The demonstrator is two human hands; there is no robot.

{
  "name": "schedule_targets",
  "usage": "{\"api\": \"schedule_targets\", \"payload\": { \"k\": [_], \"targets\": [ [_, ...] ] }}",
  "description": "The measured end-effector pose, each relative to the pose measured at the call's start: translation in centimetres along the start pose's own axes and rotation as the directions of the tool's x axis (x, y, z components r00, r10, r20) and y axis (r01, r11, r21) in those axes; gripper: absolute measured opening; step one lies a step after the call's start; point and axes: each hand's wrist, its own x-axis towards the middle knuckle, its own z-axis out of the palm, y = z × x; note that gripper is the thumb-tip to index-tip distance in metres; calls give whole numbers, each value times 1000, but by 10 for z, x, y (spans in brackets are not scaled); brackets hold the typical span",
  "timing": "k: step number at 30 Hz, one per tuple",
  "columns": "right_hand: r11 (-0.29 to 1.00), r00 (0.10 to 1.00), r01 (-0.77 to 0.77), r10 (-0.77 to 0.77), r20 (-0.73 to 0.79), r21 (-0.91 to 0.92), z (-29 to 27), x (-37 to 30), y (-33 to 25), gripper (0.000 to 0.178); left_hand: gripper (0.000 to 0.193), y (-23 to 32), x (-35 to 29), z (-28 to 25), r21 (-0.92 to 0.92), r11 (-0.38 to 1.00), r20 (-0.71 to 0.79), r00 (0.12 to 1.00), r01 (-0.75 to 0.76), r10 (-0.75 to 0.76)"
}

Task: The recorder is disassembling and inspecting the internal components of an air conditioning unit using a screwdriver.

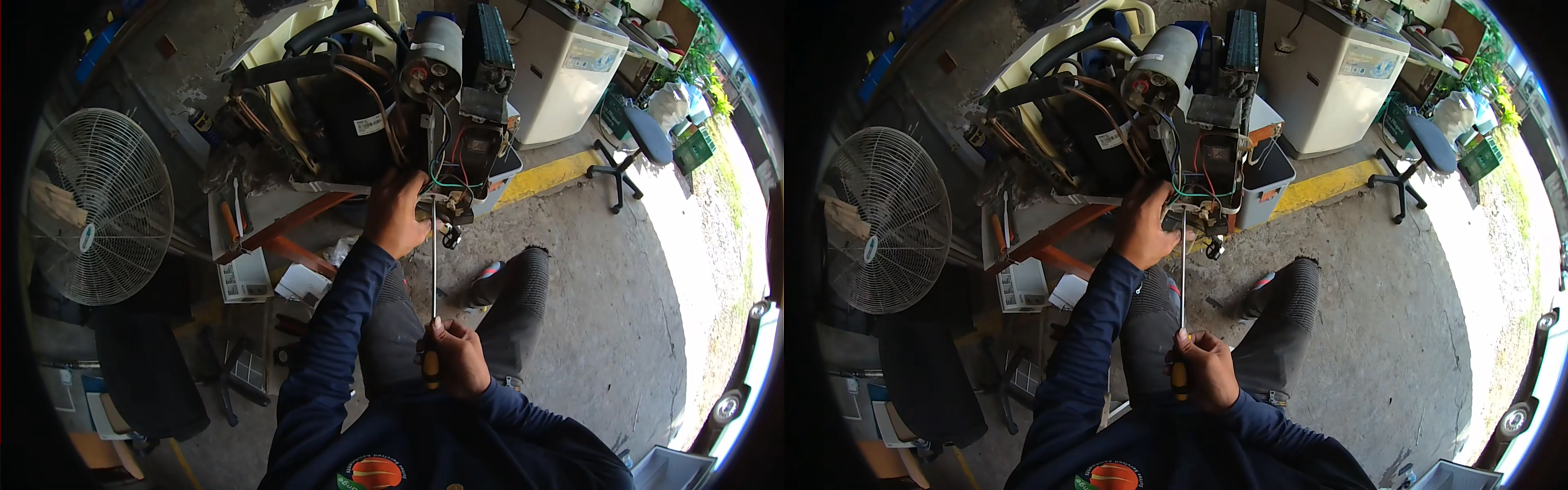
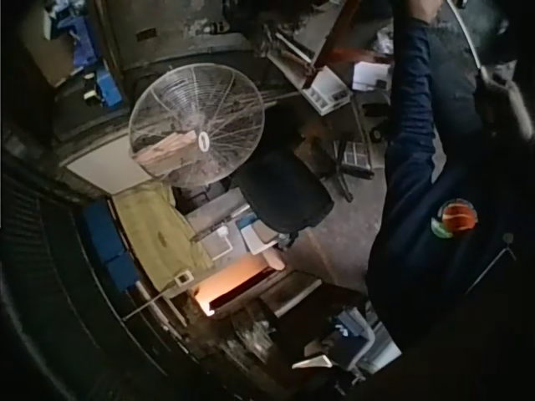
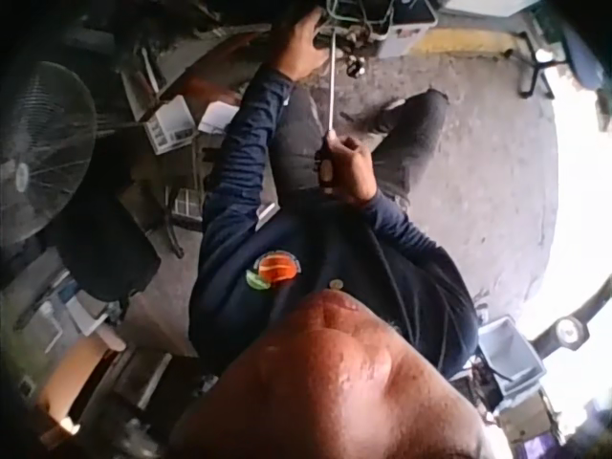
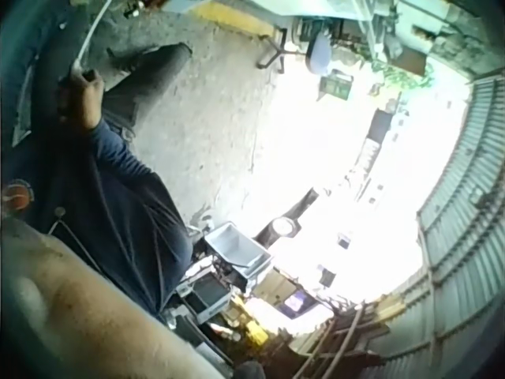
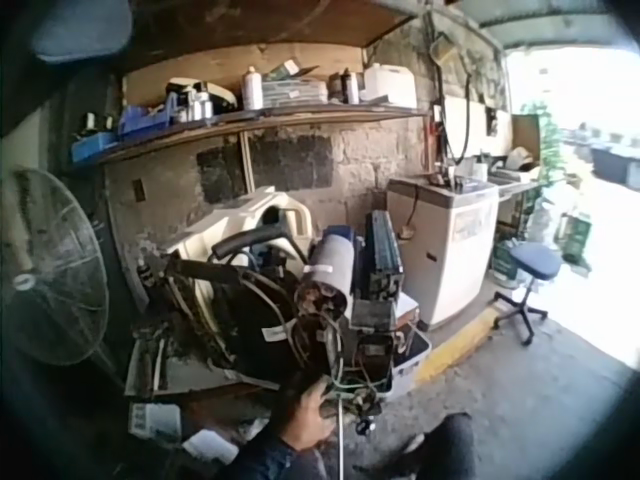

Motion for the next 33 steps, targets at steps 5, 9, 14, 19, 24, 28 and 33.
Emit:
{"api": "schedule_targets", "payload": {
  "k": [5,9,14,19,24,28,33],
  "targets": [
    [995,998,-66,65,22,76,4,0,0,35,60,-2,0,0,-10,999,-6,999,-46,46],
    [980,996,-88,89,2,179,7,-2,1,37,57,-1,-1,-2,-28,999,4,999,-42,42],
    [929,990,-121,85,116,349,-2,1,8,37,55,-4,0,-3,-32,999,31,999,-22,23],
    [822,929,-249,53,366,512,-12,7,10,37,47,-4,0,-6,-39,999,52,999,-13,15],
    [818,923,-227,8,385,528,-10,6,11,37,28,1,7,-12,-168,983,83,995,70,-56],
    [904,969,-92,-14,245,417,-3,3,11,39,14,-5,16,-11,-254,953,121,983,165,-138],
    [965,994,-74,52,95,251,6,-1,6,41,12,-11,23,-7,-182,965,119,978,191,-171]
  ]
}}
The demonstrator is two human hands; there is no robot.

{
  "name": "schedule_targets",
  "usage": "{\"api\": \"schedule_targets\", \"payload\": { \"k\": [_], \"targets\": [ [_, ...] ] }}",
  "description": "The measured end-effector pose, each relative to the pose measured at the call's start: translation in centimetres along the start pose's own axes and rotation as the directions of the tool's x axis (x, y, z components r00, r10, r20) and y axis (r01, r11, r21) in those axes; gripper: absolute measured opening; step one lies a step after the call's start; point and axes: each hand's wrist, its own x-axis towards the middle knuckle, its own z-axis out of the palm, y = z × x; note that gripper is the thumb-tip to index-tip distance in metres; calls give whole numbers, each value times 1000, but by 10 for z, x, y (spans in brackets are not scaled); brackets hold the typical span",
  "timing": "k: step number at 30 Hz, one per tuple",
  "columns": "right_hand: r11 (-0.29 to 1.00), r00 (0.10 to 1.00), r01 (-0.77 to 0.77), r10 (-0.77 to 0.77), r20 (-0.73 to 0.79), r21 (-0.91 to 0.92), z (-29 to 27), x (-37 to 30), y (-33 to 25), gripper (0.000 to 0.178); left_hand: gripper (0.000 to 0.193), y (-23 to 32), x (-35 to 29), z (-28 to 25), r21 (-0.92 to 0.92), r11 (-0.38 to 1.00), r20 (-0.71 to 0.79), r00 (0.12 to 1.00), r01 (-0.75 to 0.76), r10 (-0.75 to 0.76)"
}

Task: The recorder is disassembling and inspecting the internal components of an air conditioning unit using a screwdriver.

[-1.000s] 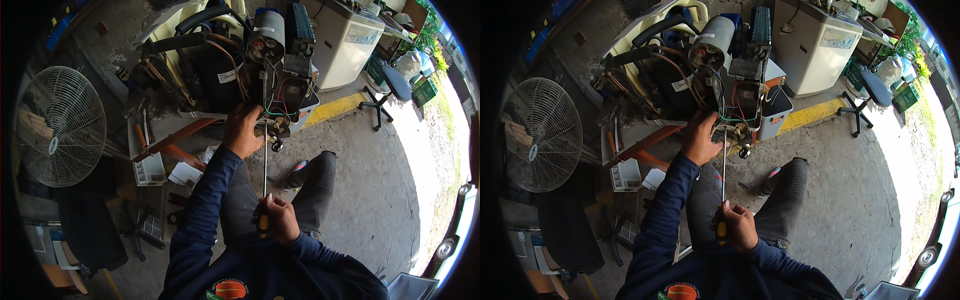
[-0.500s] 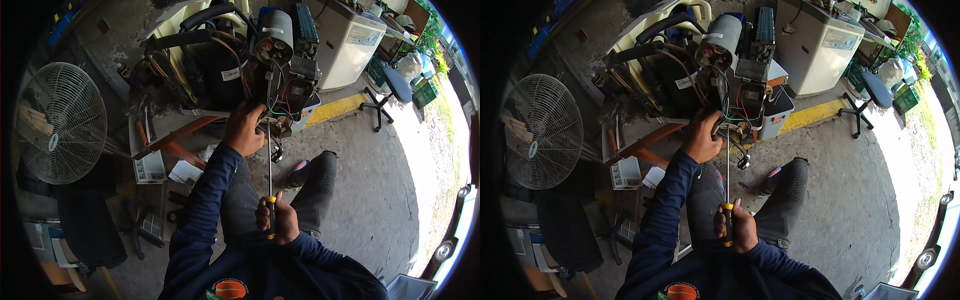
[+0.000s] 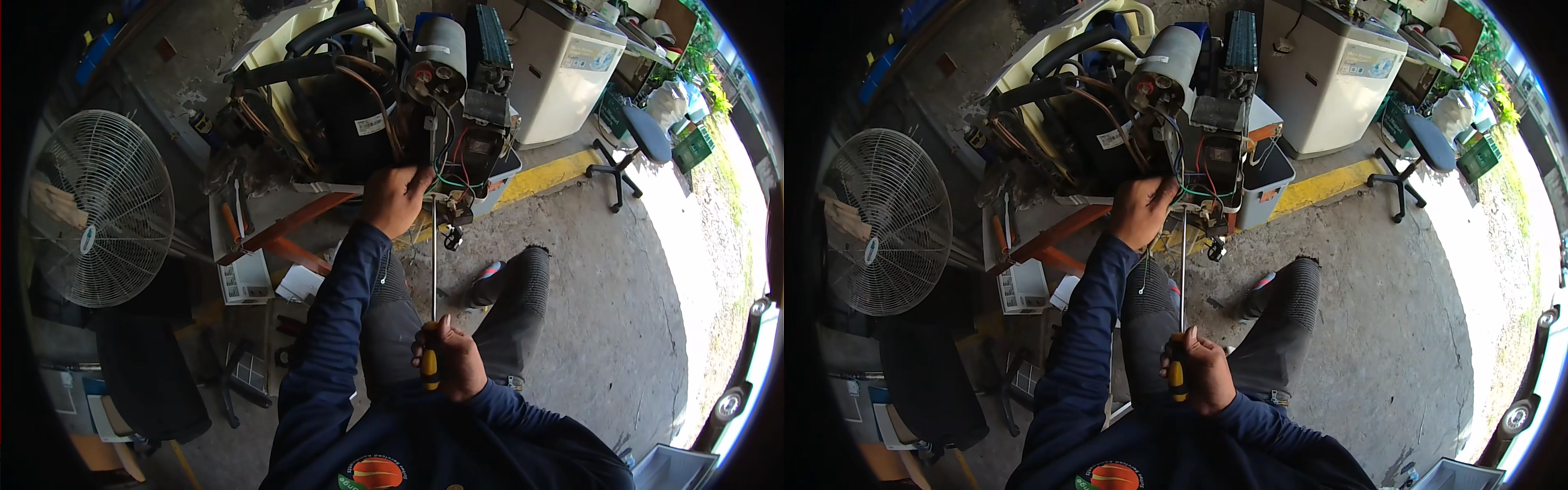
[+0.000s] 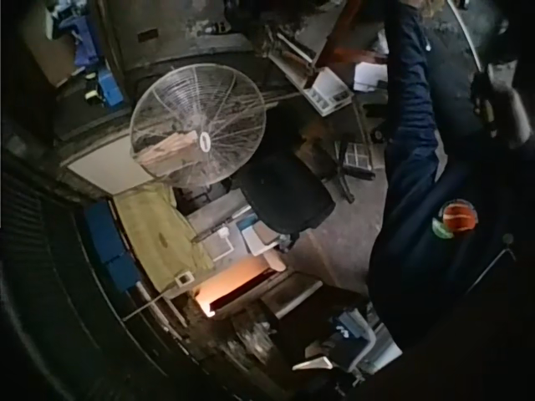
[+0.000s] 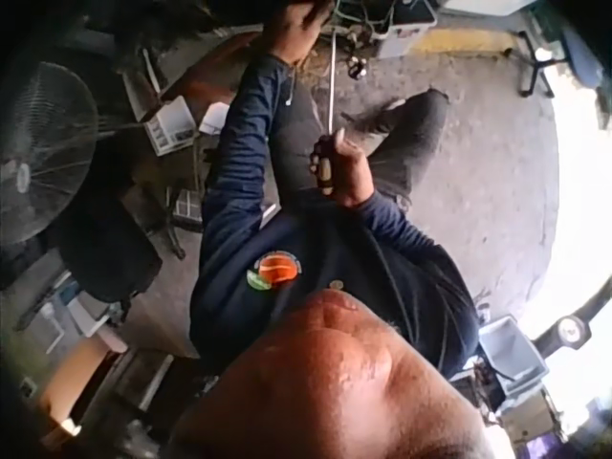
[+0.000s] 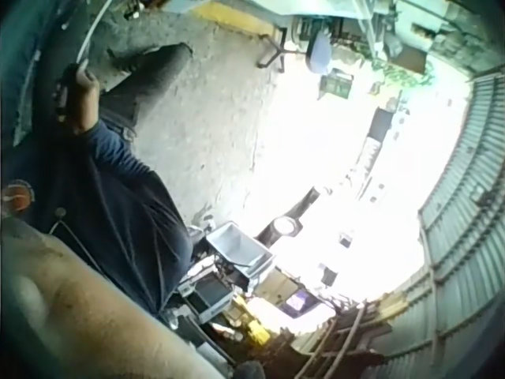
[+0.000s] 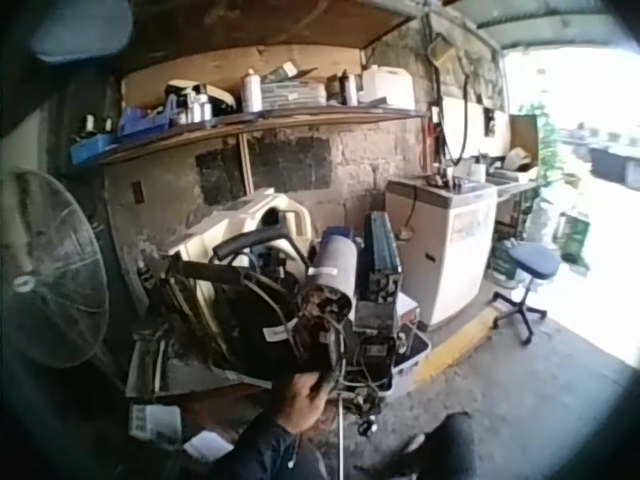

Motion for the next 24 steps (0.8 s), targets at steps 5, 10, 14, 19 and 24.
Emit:
{"api": "schedule_targets", "payload": {
  "k": [5,10,14,19,24],
  "targets": [
    [996,993,-43,33,113,80,1,0,0,43,12,4,1,0,30,993,-65,991,-114,116],
    [946,953,-177,95,289,271,-8,6,5,44,9,7,1,-4,74,993,-11,995,-94,95],
    [841,871,-325,88,484,433,-10,9,7,46,9,10,0,-7,120,988,5,995,-95,95],
    [947,974,-112,46,220,299,2,4,9,49,9,12,2,-8,90,994,19,998,-67,66],
    [983,985,-158,164,-62,98,13,2,2,48,9,8,2,-7,91,991,7,995,-99,99]
  ]
}}
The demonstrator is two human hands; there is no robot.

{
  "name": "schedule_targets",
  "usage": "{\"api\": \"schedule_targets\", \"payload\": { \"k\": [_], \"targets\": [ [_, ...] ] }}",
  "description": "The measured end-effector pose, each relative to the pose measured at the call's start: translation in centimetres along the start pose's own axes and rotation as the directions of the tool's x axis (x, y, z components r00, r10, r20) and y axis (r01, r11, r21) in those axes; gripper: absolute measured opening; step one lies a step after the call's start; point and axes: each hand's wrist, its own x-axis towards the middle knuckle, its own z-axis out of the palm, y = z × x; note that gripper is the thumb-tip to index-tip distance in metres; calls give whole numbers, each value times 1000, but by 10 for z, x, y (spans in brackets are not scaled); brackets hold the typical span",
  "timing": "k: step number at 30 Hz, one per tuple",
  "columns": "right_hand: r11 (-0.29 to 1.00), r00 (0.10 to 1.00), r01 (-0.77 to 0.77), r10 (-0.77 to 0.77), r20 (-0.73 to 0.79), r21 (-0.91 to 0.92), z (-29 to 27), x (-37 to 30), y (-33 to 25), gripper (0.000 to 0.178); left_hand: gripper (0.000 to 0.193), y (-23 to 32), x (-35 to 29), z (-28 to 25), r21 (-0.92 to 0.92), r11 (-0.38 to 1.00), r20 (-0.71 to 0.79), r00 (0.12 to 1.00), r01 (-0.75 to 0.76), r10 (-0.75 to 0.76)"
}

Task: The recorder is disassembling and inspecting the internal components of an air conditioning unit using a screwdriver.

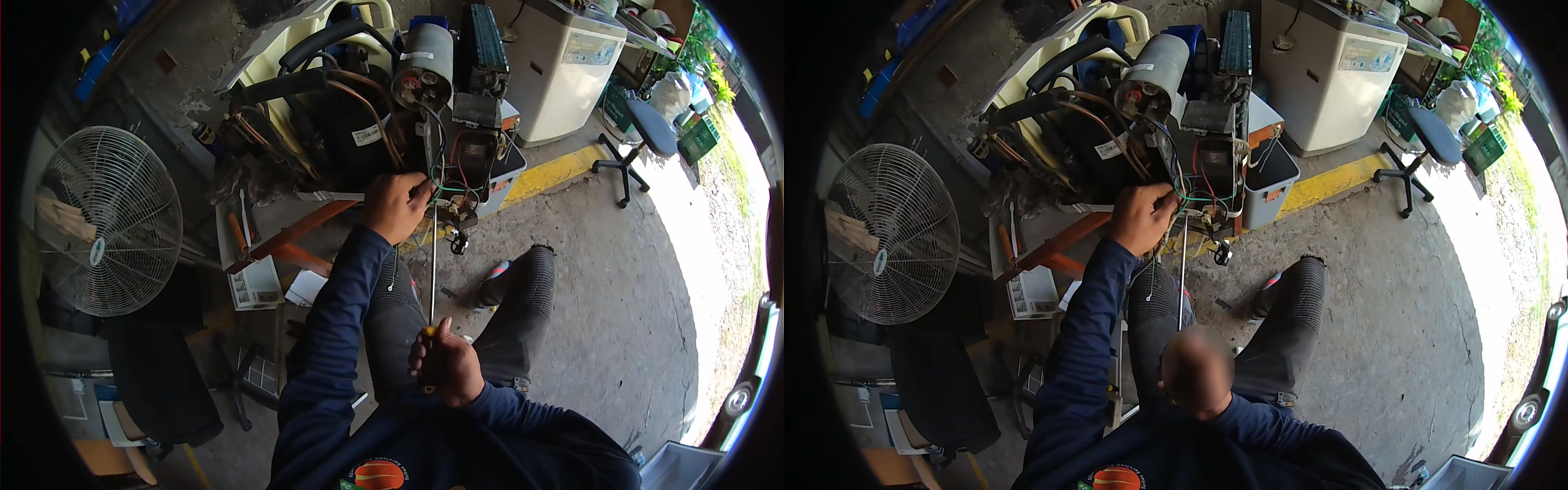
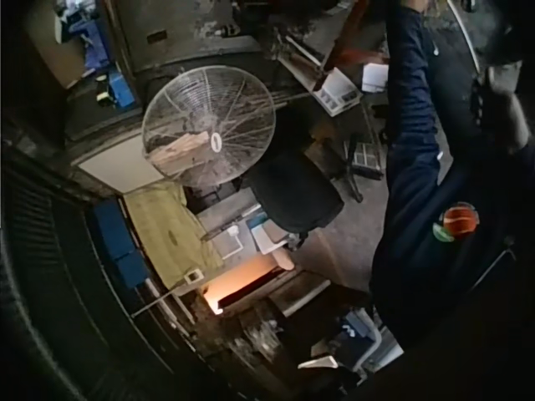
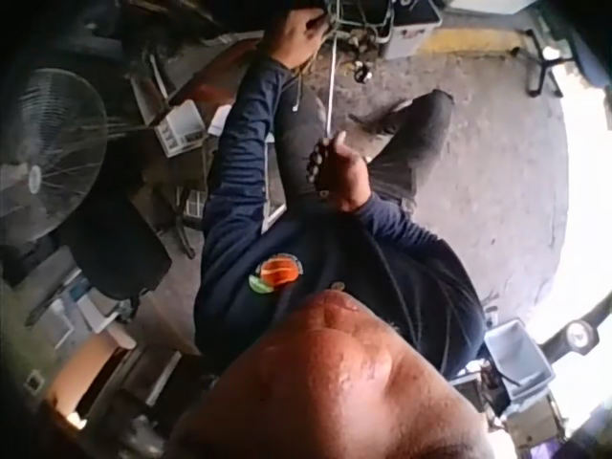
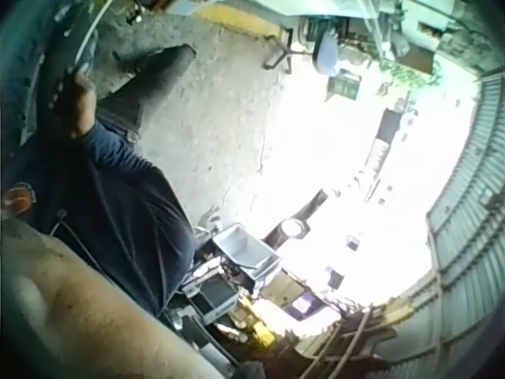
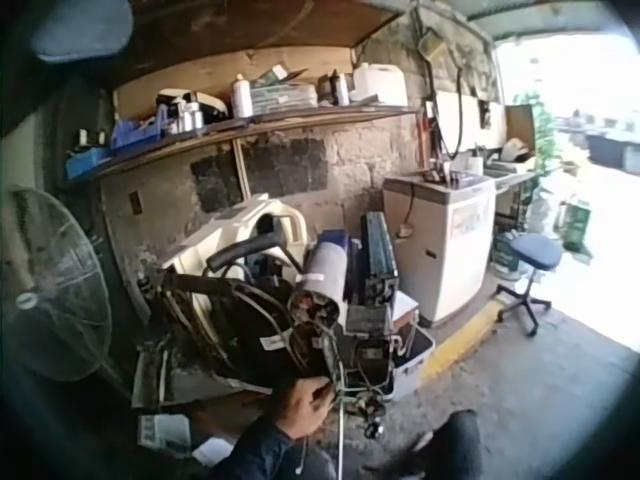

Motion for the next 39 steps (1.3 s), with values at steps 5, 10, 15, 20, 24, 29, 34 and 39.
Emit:
{"api": "schedule_targets", "payload": {
  "k": [5,10,15,20,24,29,34,39],
  "targets": [
    [863,779,-317,-1,627,394,-23,10,0,49,9,2,0,0,-3,1000,-8,1000,5,-5],
    [959,933,-71,-33,359,273,-2,1,-1,51,11,2,0,-1,-1,1000,-23,1000,-16,16],
    [983,993,116,-116,9,-142,5,1,1,53,12,2,0,-1,2,1000,-12,1000,-4,4],
    [968,934,-71,-20,357,241,-12,6,-2,52,11,6,0,-1,14,1000,-11,1000,1,-1],
    [908,834,-213,-23,551,360,-18,14,0,51,11,6,0,-1,10,1000,-19,1000,2,-2],
    [848,788,-315,-16,616,426,-15,14,0,50,11,5,-1,-3,20,1000,1,1000,19,-19],
    [781,706,-431,-20,708,452,-16,20,-1,48,12,9,1,-4,0,999,16,999,34,-34],
    [981,885,3,-93,455,193,0,5,-5,44,11,4,-1,0,32,999,-23,1000,-12,13]
  ]
}}
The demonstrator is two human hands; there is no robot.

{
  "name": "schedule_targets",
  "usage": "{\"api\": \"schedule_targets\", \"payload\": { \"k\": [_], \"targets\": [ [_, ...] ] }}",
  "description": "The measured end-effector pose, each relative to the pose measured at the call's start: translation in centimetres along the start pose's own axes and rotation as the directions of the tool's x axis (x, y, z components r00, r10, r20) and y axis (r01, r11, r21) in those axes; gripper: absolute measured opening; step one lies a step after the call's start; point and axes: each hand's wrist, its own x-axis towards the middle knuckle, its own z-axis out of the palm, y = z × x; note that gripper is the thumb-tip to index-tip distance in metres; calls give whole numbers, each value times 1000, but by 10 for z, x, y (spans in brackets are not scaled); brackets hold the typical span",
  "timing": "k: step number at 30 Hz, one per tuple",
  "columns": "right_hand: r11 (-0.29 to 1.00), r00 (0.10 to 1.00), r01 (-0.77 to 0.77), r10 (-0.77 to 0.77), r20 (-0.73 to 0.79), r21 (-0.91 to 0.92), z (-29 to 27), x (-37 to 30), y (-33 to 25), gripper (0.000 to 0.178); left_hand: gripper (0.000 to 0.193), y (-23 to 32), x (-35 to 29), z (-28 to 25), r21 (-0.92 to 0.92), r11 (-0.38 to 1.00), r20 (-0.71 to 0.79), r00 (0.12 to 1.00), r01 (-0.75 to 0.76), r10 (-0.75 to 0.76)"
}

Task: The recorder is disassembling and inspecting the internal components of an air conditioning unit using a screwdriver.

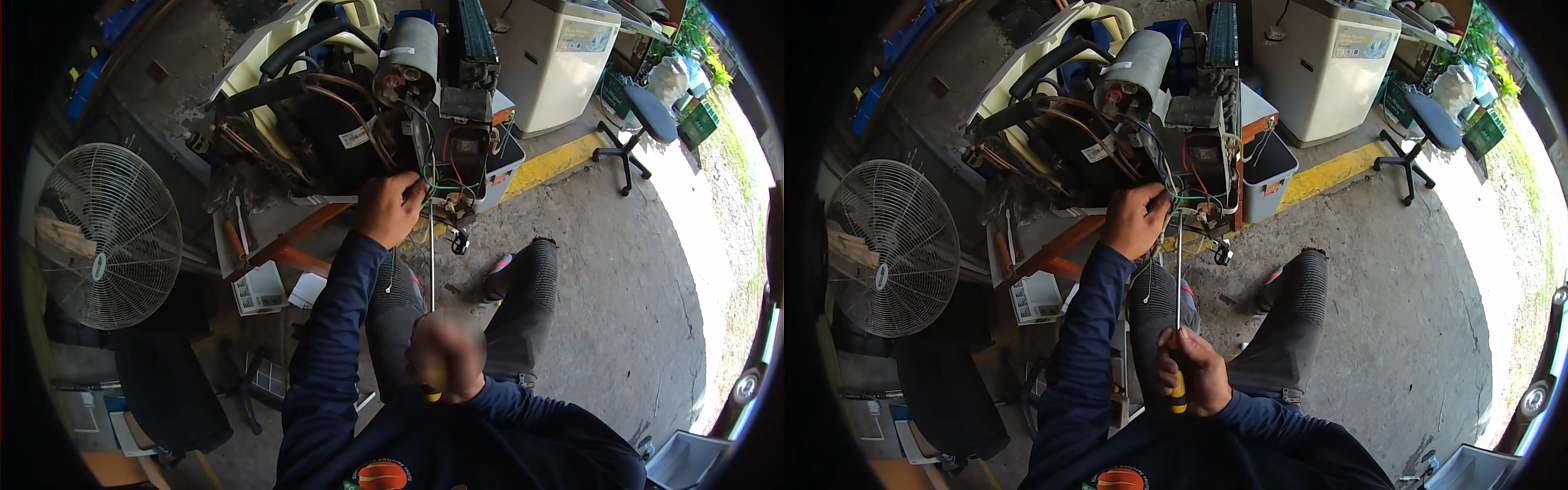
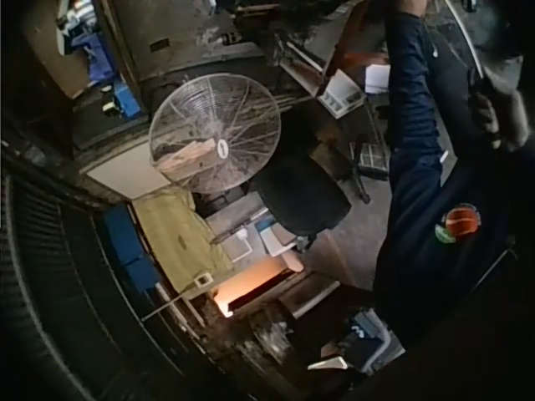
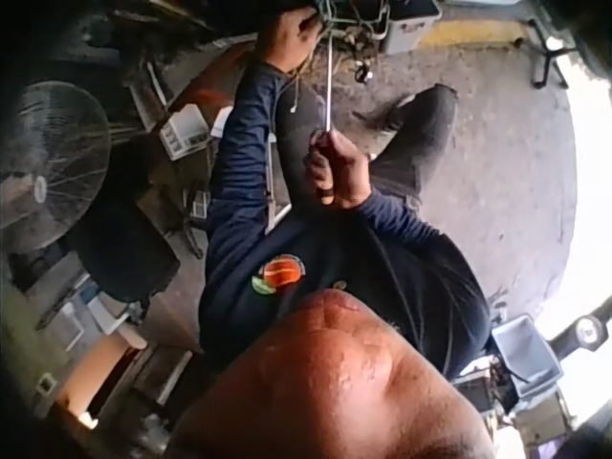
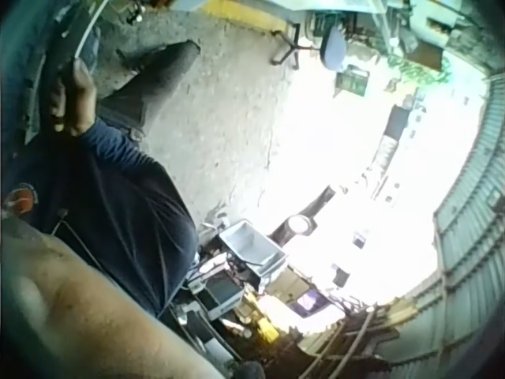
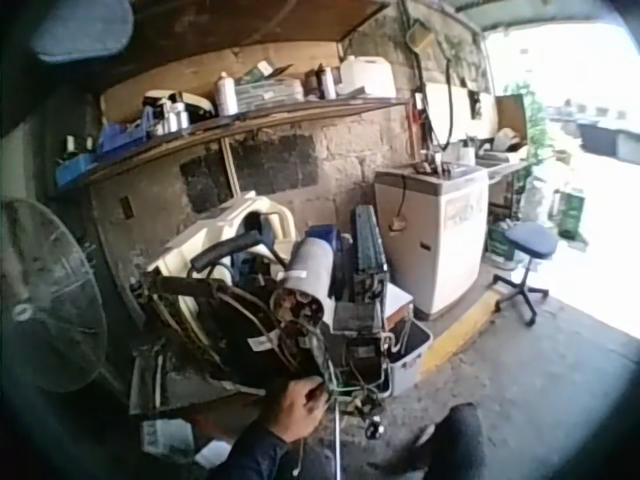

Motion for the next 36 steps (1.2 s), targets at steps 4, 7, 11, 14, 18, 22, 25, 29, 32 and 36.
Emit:
{"api": "schedule_targets", "payload": {
  "k": [4,7,11,14,18,22,25,29,32,36],
  "targets": [
    [956,977,-2,-61,-206,-293,17,1,-3,42,9,1,0,-3,-7,1000,6,1000,10,-10],
    [956,970,-18,-54,-235,-292,14,0,-5,41,8,1,1,-2,-3,1000,13,1000,9,-9],
    [999,993,-47,47,-112,-1,0,-1,-5,41,7,0,1,-2,17,1000,28,1000,-1,1],
    [986,996,-91,90,11,140,-10,3,-3,43,7,0,1,0,5,1000,-4,1000,-13,13],
    [969,988,-131,111,105,208,-14,8,-2,44,7,1,0,-1,1,1000,-3,1000,-7,7],
    [954,974,-166,120,190,249,-19,11,-2,45,6,2,0,-3,8,1000,12,1000,3,-3],
    [929,951,-210,122,285,305,-24,13,-2,45,5,3,1,-3,29,1000,22,1000,10,-10],
    [972,989,-130,112,101,194,-11,8,0,42,5,2,1,-3,27,1000,22,1000,3,-3],
    [995,997,-73,73,0,69,-2,5,1,40,5,3,1,-3,21,1000,24,1000,2,-3],
    [982,995,3,-22,-99,-190,8,5,0,37,6,3,1,-5,10,1000,24,1000,13,-14]
  ]
}}
